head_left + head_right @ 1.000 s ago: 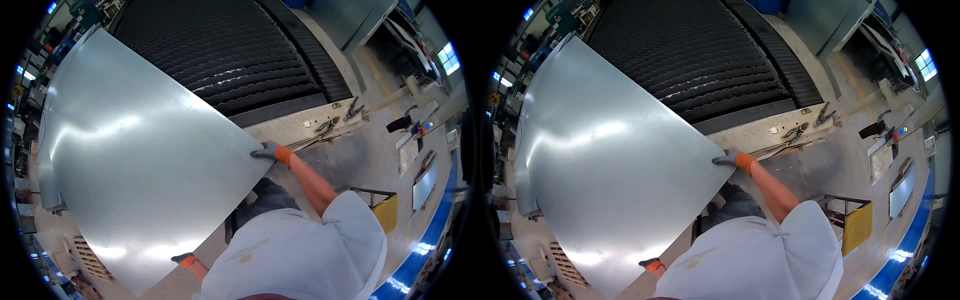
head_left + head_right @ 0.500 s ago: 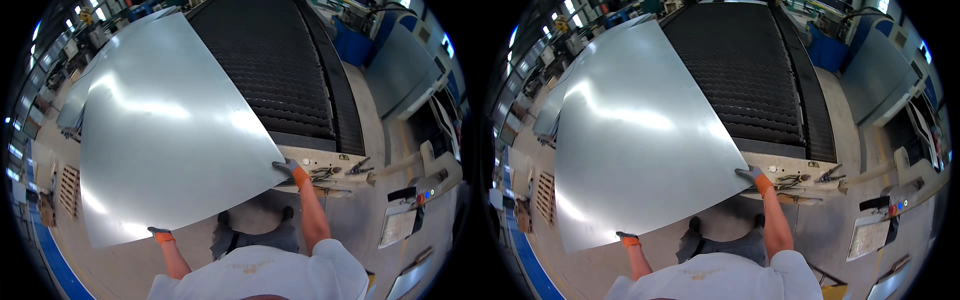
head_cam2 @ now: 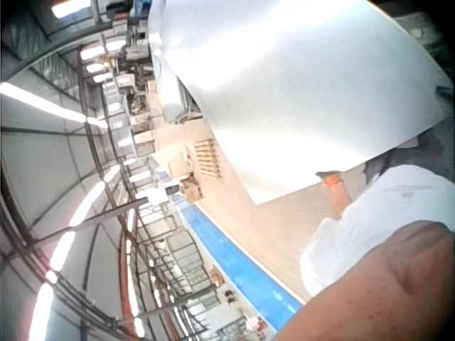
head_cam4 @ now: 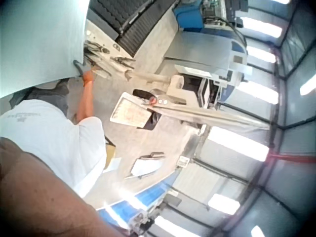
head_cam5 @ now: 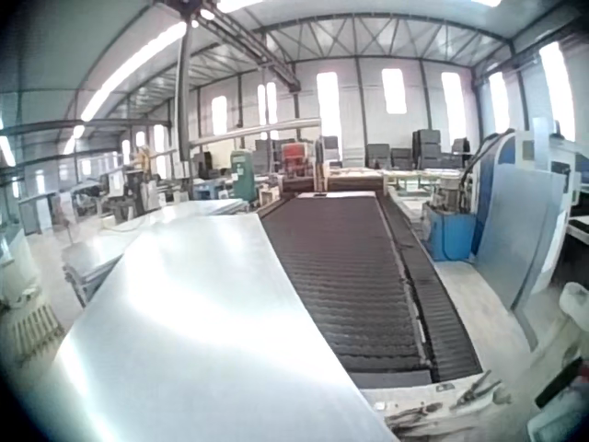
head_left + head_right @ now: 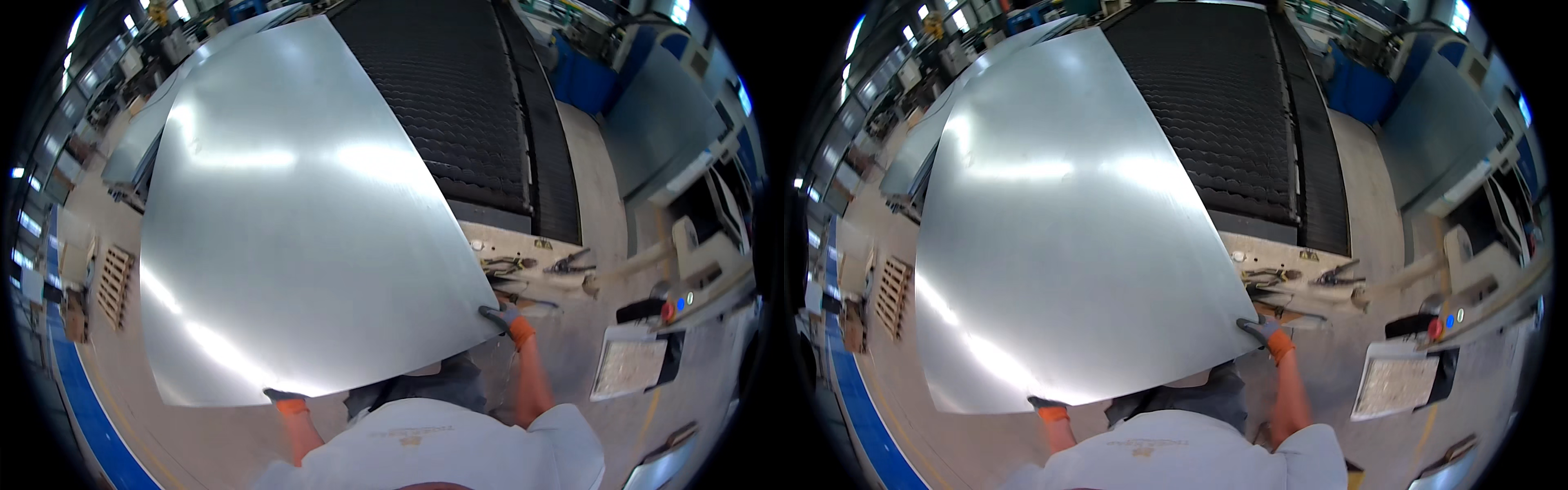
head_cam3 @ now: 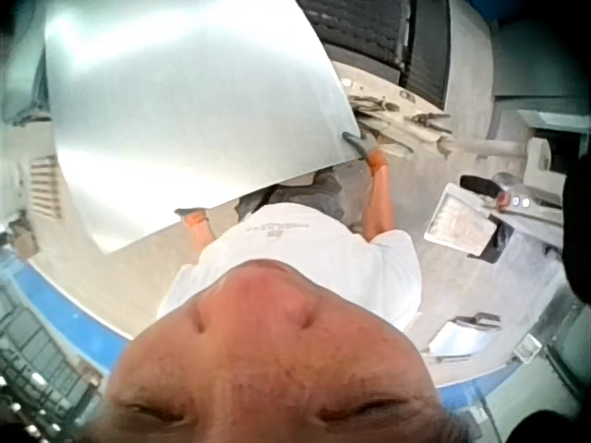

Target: The person uses a handheld device to scan or measure a large metal sheet on a workbench, then lifts and repositions the sheet onto a conveyor system. The person handles the sheet with gloved hands and moves it from the bench to the conveyor.

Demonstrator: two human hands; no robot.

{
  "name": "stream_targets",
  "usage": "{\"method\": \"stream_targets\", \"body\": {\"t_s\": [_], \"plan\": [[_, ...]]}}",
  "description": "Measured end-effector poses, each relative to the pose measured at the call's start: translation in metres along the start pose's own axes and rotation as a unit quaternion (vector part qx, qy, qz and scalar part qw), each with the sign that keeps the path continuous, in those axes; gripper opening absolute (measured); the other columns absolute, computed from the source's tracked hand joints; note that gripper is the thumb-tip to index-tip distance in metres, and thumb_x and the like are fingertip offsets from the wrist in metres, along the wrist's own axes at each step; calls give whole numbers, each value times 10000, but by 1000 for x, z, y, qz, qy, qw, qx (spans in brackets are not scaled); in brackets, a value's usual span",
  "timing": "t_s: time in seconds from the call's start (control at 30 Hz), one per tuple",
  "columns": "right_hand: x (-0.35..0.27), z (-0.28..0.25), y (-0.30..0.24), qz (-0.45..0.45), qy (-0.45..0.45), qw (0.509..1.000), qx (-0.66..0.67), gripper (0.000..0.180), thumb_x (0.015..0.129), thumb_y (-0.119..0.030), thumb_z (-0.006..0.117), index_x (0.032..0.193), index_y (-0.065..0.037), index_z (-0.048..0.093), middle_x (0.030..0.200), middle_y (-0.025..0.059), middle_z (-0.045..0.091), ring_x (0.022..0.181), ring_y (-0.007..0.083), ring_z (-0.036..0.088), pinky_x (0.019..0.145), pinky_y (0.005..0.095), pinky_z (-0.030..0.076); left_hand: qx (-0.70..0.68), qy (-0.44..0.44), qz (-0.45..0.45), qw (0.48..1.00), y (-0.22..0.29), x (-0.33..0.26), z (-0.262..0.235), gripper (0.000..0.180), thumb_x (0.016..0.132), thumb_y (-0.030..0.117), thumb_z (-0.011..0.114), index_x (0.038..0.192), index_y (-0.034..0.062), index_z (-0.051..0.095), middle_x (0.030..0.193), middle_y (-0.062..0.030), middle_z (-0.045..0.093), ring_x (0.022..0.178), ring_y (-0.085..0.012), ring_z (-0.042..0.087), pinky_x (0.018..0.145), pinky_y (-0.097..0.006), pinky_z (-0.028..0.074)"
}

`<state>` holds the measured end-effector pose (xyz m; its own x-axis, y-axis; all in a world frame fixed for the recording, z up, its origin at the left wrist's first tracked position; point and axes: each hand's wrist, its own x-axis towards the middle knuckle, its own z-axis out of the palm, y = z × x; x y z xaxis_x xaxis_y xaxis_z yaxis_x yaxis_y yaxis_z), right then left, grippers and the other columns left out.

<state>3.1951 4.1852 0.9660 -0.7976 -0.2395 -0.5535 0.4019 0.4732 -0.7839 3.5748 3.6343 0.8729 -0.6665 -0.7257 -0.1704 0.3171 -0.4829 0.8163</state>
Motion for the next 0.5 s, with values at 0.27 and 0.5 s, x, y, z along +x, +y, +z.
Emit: {"method": "stream_targets", "body": {"t_s": [0.27, 0.5], "plan": [[-93, 74, 55, 106, -13, 994, -31, 885, 708, -648, 837, 1239, 45, 692, 1019, 149, 751, 842, 240, 737, 663, 355, 589, -146, 160, -95, 972, 49, -50, -101, 662, 1064, 540, 295, 1544, 107, 438, 1583, -95, 449, 1440, -318, 410, 1194, -511, 324], [-64, 71, 68, 110, -6, 993, -40, 956, 724, -712, 784, 1302, 39, 655, 1129, 195, 729, 926, 303, 729, 810, 403, 573, -116, 284, -135, 942, 57, -61, -104, 710, 1042, 600, 303, 1563, 133, 421, 1597, -83, 437, 1463, -319, 382, 1209, -526, 292]]}}
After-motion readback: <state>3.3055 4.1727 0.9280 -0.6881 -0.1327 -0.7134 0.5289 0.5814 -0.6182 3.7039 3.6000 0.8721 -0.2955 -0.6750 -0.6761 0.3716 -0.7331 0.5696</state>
